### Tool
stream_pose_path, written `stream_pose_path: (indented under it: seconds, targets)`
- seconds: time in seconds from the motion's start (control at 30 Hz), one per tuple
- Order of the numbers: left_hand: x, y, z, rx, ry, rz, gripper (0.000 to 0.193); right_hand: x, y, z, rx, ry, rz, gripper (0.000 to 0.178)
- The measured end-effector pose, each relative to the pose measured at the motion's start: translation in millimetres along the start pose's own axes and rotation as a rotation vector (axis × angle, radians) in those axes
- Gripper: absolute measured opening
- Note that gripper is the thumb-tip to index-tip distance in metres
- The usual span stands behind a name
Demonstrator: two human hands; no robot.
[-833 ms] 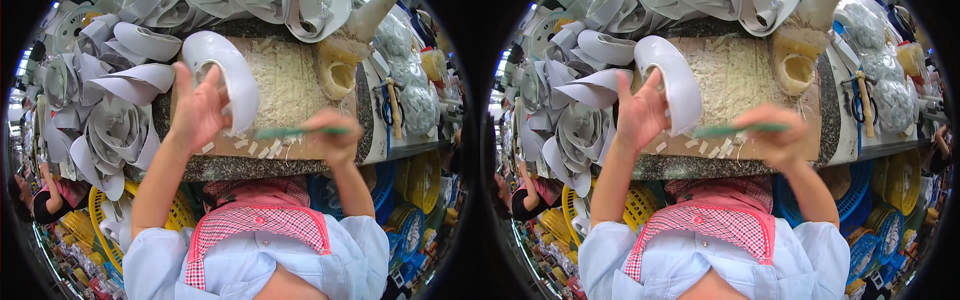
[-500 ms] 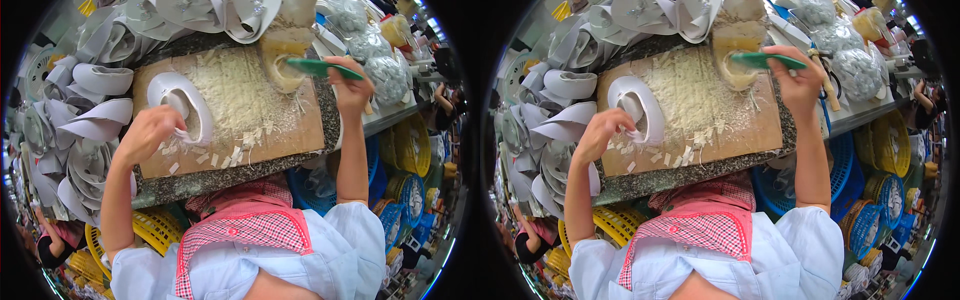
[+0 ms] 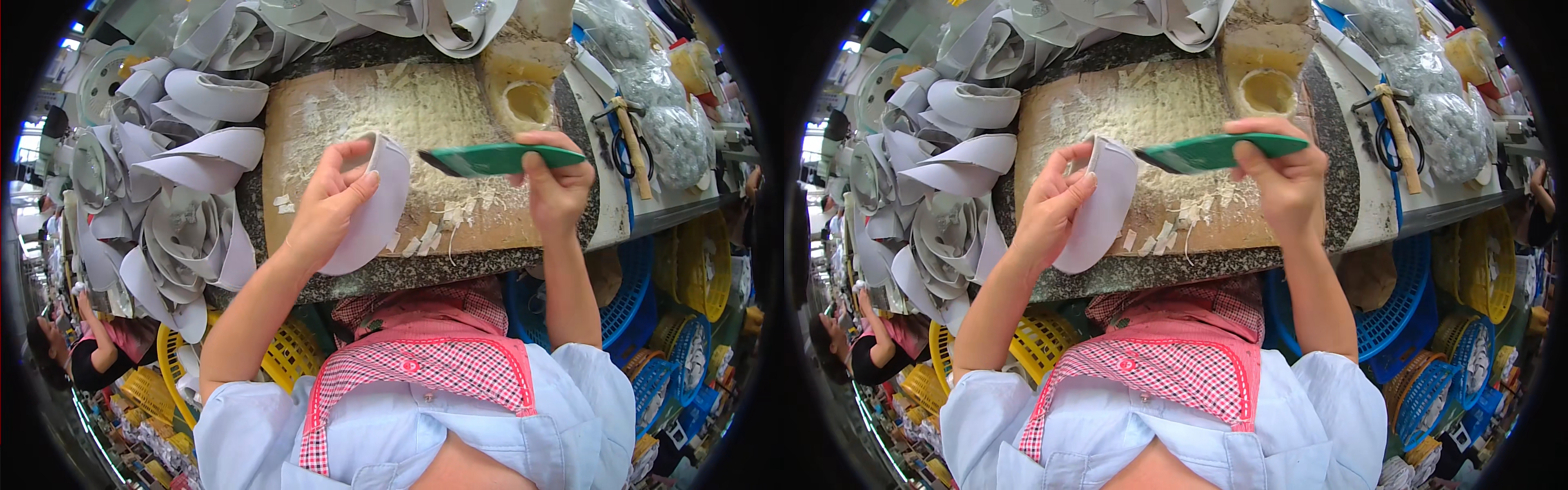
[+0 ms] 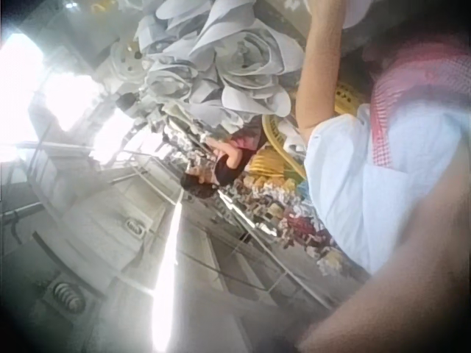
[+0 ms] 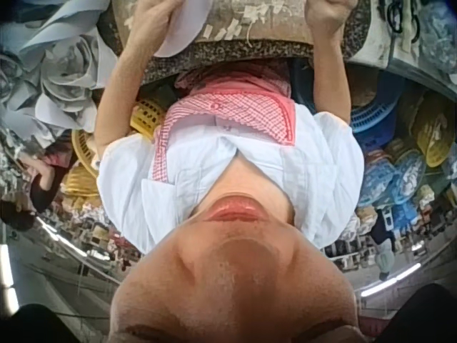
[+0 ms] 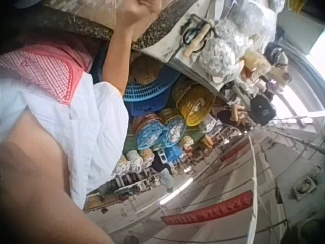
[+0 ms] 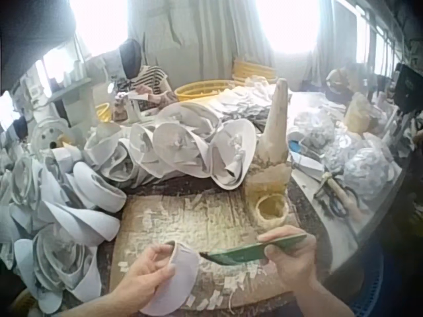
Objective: The person applies adhesive to the inner edges of white shoe components using a green plastic spatula.
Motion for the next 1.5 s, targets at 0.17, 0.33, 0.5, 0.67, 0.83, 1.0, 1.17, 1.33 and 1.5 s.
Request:
stream_pose_path:
  seconds: [0.17, 0.33, 0.5, 0.67, 0.83, 1.0, 1.17, 1.33, 1.5]
  targets:
    - [5.0, 2.9, -11.4, -0.081, 0.0, -0.082, 0.043, 30.8, -17.1, 13.3, -0.092, 0.015, 0.113, 0.013]
    - [1.2, -6.8, -2.6, -0.006, 0.071, -0.22, 0.062, 41.9, -24.9, 1.1, -0.31, 0.207, 0.082, 0.018]
    - [7.9, -11.2, -2.0, -0.012, 0.195, -0.403, 0.107, 45.1, 3.9, -4.0, -0.245, 0.32, 0.184, 0.019]
    - [7.1, -13.0, 10.0, 0.007, 0.248, -0.551, 0.106, 59.1, 1.0, 6.2, -0.579, 0.455, -0.183, 0.016]
    - [13.6, -13.2, 19.7, 0.012, 0.233, -0.514, 0.104, 40.7, 10.3, 3.3, -0.402, 0.131, -0.325, 0.023]
    - [17.2, -7.2, 32.9, -0.031, 0.221, -0.483, 0.107, 66.0, 2.8, -18.3, -0.554, 0.677, -0.441, 0.026]
    - [19.3, -0.9, 36.0, -0.035, 0.268, -0.433, 0.105, 23.2, 8.1, 23.3, -0.525, 0.099, -0.552, 0.017]
    - [31.6, 5.5, 37.0, 0.059, 0.21, 0.303, 0.096, -2.3, 15.7, 8.9, -0.485, 0.054, -0.456, 0.015]
    - [44.9, -20.2, 29.8, 0.429, 0.29, 1.366, 0.057, -8.9, 14.6, -8.5, -0.322, 0.019, -0.4, 0.014]
Point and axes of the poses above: each hand's wrist, its own z-axis towards the middle knuckle, its own x-axis out of the palm, y = z × x, the point moved 4 cm from there along z, towards the middle knuckle, and after that the axes turned 7 degrees about x, right-handed, at the moved point
